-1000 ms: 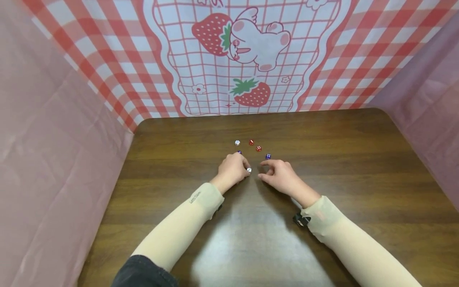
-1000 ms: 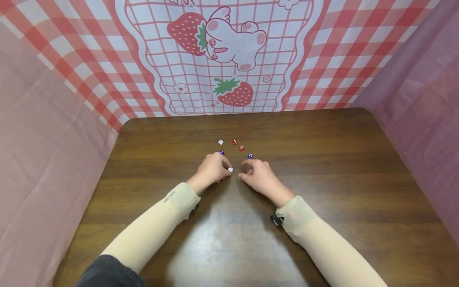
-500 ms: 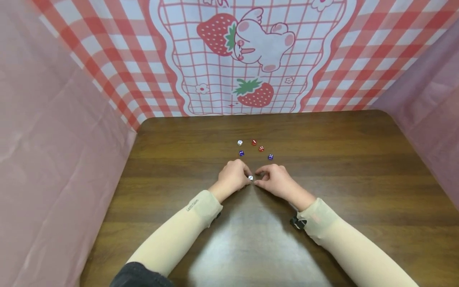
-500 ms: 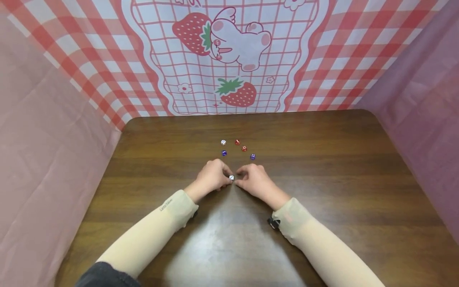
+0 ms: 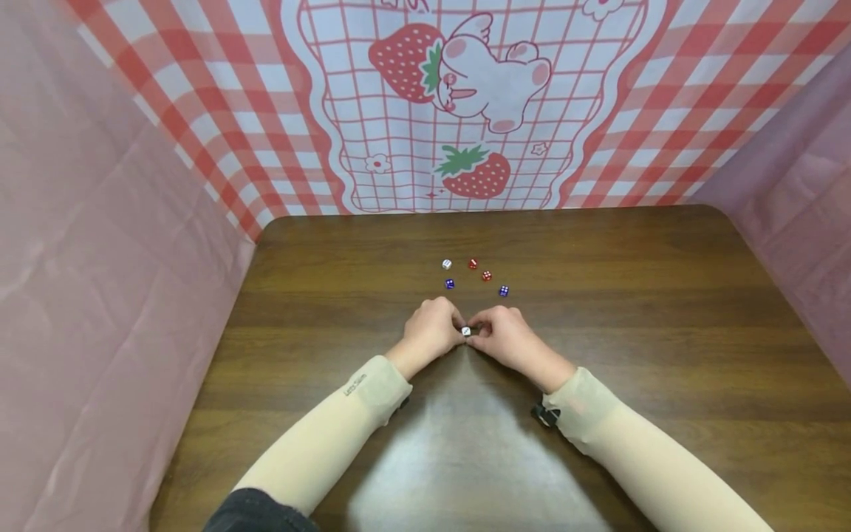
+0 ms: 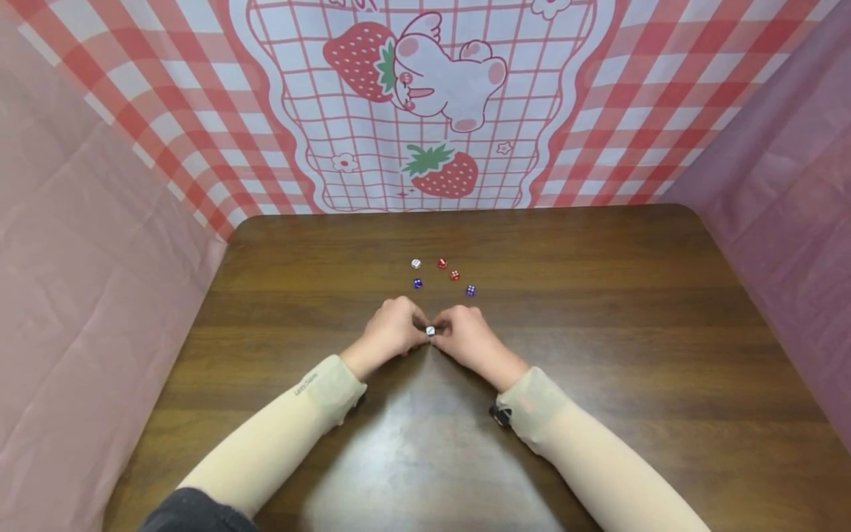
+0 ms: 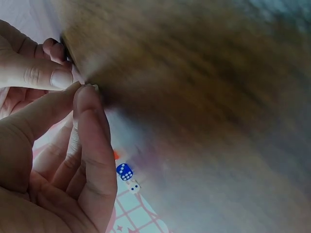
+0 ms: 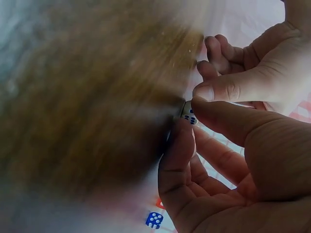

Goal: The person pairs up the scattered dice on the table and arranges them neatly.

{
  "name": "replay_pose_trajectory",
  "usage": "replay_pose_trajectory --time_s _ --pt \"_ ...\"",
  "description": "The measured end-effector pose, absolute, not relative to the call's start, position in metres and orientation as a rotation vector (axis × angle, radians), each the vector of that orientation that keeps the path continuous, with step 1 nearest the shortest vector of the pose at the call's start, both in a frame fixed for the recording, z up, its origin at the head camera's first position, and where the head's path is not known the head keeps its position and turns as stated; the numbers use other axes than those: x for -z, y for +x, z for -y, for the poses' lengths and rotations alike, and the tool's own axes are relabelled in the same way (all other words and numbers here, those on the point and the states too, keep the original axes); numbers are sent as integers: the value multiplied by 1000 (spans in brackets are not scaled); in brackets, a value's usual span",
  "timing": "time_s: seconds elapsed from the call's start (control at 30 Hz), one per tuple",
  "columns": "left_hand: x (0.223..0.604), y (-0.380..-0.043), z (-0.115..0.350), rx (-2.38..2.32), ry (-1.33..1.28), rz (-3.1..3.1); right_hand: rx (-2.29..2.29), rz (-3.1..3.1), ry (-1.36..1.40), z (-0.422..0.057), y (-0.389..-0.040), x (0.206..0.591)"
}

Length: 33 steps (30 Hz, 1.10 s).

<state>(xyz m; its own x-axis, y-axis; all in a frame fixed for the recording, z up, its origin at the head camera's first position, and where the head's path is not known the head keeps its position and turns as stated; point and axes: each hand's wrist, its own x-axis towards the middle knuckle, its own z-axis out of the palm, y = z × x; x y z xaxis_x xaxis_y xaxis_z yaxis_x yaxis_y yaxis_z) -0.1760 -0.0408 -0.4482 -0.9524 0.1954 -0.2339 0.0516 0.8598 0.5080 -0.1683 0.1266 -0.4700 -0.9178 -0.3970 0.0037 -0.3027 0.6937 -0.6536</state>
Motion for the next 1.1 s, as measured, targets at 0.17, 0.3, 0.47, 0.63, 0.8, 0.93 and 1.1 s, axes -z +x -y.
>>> replay_pose_trajectory --time_s 0.17,0.3,0.47,0.63,0.8,0.93,1.1 --pt "449 -176 41 -730 196 -2770 1040 -2774 -606 -125 -169 468" --pt "448 -175 40 -711 202 -2764 1038 -2765 -597 -125 -168 468" --pt "447 -173 39 -691 196 -2769 1024 -2758 -595 -124 -168 467" --pt "447 -172 39 -679 201 -2782 1021 -2767 -618 -122 -168 468" --pt "449 -172 39 -669 208 -2793 1012 -2783 -635 -122 -169 469" --pt "449 -172 40 -675 217 -2795 1003 -2800 -652 -121 -168 468" --pt "448 -171 40 -682 217 -2792 985 -2818 -661 -120 -168 468"
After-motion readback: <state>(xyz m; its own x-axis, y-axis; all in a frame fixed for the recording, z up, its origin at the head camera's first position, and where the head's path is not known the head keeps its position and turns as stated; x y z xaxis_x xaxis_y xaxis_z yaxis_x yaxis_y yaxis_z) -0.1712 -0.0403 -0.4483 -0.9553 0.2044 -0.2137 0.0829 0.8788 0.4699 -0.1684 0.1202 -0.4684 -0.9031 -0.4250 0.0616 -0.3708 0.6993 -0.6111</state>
